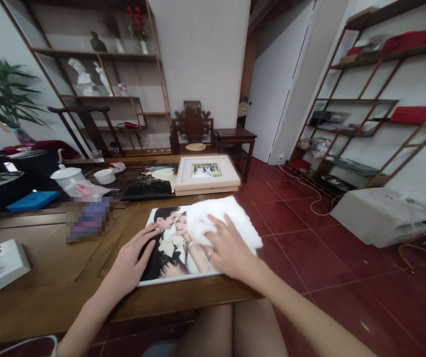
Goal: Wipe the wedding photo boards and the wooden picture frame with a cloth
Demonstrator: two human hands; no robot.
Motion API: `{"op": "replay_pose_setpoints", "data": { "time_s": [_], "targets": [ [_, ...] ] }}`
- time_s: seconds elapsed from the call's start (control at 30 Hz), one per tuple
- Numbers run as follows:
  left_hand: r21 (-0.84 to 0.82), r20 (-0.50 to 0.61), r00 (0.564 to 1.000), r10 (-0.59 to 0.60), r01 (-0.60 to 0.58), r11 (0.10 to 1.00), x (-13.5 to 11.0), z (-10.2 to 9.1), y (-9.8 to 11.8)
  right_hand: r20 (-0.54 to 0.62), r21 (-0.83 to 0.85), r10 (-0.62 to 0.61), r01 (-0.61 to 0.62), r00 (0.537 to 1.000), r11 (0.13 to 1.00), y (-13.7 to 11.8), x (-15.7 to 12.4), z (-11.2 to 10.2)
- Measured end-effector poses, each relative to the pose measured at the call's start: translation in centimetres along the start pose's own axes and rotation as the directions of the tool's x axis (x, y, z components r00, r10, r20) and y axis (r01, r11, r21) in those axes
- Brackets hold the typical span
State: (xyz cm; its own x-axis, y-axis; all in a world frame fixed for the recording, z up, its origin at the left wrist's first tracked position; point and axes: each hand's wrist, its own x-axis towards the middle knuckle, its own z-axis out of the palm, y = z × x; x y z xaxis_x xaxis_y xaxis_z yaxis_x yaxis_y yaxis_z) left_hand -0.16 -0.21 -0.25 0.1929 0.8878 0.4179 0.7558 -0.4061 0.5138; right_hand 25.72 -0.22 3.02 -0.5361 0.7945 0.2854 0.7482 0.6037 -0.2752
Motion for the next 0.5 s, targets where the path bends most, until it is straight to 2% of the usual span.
{"op": "replay_pose_setpoints", "data": {
  "time_s": [0.1, 0.2, 0.4, 0.5],
  "targets": [
    [-0.011, -0.005, 1.000, 0.013, -0.013, 1.000, 0.0, 0.0, 0.0, 0.007, 0.017, -0.083, 0.083, 0.997, 0.996, -1.8, -3.8, -0.3],
    [-0.026, -0.010, 1.000, 0.023, -0.023, 0.999, 0.0, 0.0, 0.0, -0.020, 0.008, -0.123, 0.123, 0.992, 0.992, -1.9, -6.1, -0.4],
    [-0.048, -0.012, 1.000, 0.017, -0.018, 0.999, 0.0, -0.2, 0.1, -0.160, -0.017, -0.165, 0.164, 0.973, 0.986, 0.0, -5.9, 0.6],
    [-0.059, -0.013, 1.000, 0.003, -0.004, 0.998, -0.1, -0.3, 0.3, -0.182, 0.000, -0.146, 0.148, 0.972, 0.989, 0.2, -5.6, 1.0]
  ]
}}
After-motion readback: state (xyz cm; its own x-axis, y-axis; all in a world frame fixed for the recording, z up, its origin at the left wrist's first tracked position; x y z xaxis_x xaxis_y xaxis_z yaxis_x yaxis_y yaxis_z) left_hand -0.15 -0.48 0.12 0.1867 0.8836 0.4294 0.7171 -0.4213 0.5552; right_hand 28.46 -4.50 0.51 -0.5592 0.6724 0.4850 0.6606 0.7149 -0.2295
